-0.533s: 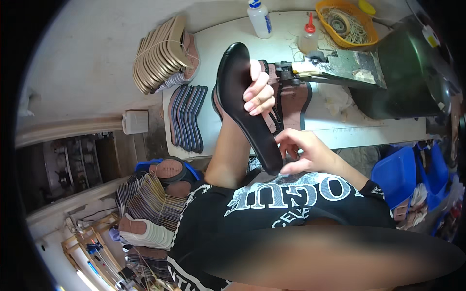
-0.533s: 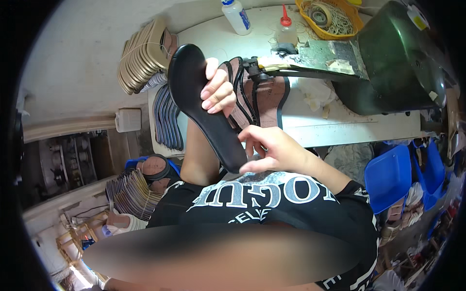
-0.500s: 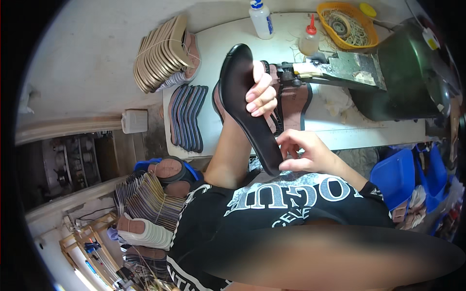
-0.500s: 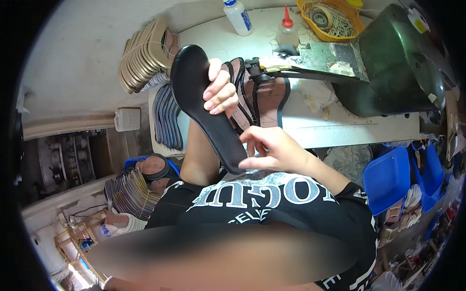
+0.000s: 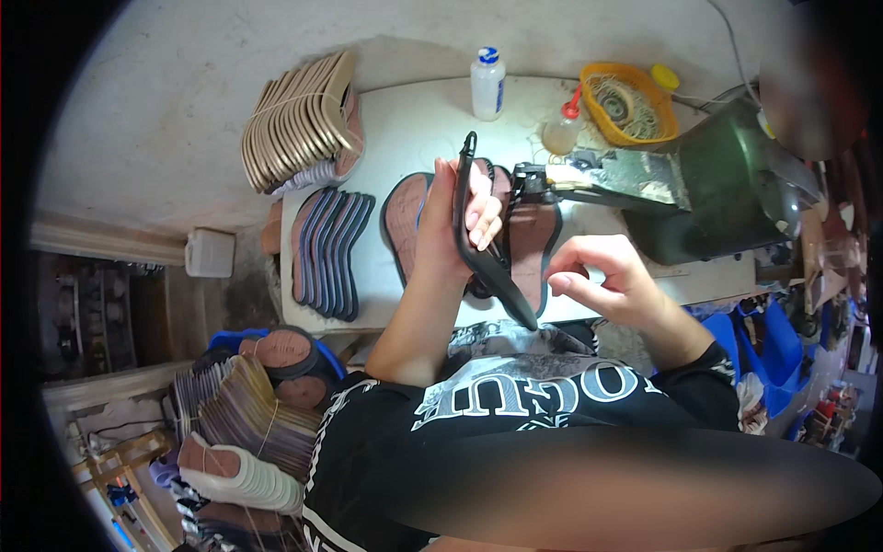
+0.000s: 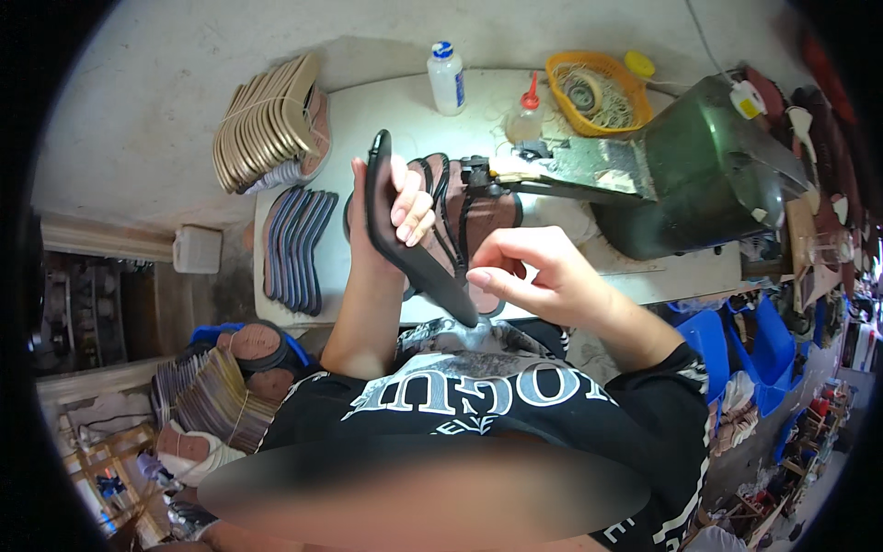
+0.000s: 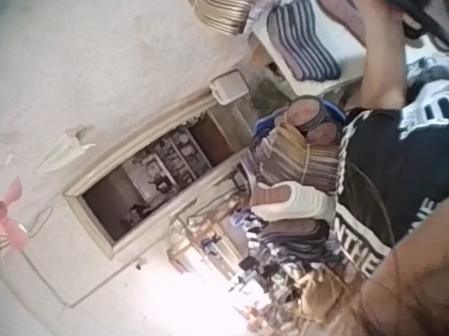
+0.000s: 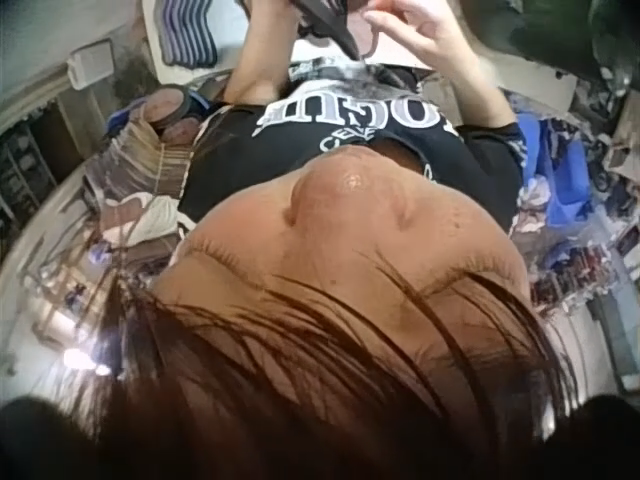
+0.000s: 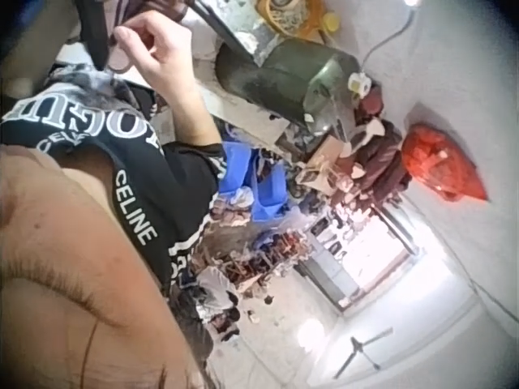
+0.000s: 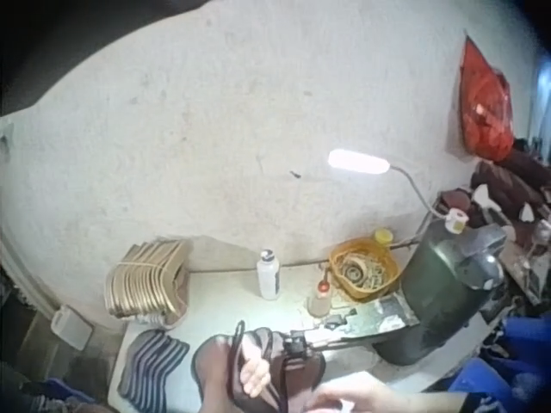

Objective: Preparing and inspecting shoe soles by applying adhesive and checking alignment.

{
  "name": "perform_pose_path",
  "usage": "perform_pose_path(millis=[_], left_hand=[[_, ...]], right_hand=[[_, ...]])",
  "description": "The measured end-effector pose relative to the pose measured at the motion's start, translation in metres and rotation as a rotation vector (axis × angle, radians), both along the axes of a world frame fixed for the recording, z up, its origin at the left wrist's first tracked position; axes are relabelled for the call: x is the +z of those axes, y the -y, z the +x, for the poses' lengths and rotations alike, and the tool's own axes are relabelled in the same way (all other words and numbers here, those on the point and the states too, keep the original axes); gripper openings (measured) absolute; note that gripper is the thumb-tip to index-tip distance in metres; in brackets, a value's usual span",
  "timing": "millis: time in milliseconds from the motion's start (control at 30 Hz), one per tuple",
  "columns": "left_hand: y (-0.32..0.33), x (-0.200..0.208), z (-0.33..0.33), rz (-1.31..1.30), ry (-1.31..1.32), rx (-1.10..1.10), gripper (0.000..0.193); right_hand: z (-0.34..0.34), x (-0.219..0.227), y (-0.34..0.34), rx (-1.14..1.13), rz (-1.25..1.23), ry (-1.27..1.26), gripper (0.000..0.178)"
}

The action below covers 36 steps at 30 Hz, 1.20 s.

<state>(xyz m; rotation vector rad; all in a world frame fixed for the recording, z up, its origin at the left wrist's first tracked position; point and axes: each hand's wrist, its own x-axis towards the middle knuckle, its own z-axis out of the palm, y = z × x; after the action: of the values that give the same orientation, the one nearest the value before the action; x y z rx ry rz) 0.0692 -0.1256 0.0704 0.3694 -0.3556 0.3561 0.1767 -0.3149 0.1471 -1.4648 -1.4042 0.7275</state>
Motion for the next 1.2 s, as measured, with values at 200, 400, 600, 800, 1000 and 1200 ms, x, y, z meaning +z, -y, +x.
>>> perform_pose_path(millis=[200, 400, 600, 800, 1000, 1200], left_hand=[[0.030, 0.037, -0.018, 0.375, -0.510, 0.847, 0.019], [0.026, 0.052, -0.041, 0.474, -0.473, 0.758, 0.023], [0.008, 0.040, -0.059, 0.206, -0.199, 0.111, 0.079], [0.003, 0.033, -0.067, 0.437, -0.139, 0.218, 0.078], [-0.005, 0.043, -0.059, 1.313, -0.598, 1.352, 0.079], [-0.001, 0.047, -0.063, 1.543, -0.723, 1.512, 0.083]], right_hand=[[-0.012, 0.070, -0.042, -0.104, -0.185, -0.181, 0.029], [-0.004, 0.076, -0.080, -0.146, -0.198, -0.109, 0.021], [-0.010, 0.075, -0.100, -0.052, -0.291, -0.069, 0.022], [-0.023, 0.085, -0.110, 0.015, -0.309, 0.044, 0.017], [-0.023, 0.074, -0.103, 0.021, -0.174, -0.265, 0.035], [-0.024, 0.081, -0.093, -0.035, -0.353, -0.518, 0.038]])
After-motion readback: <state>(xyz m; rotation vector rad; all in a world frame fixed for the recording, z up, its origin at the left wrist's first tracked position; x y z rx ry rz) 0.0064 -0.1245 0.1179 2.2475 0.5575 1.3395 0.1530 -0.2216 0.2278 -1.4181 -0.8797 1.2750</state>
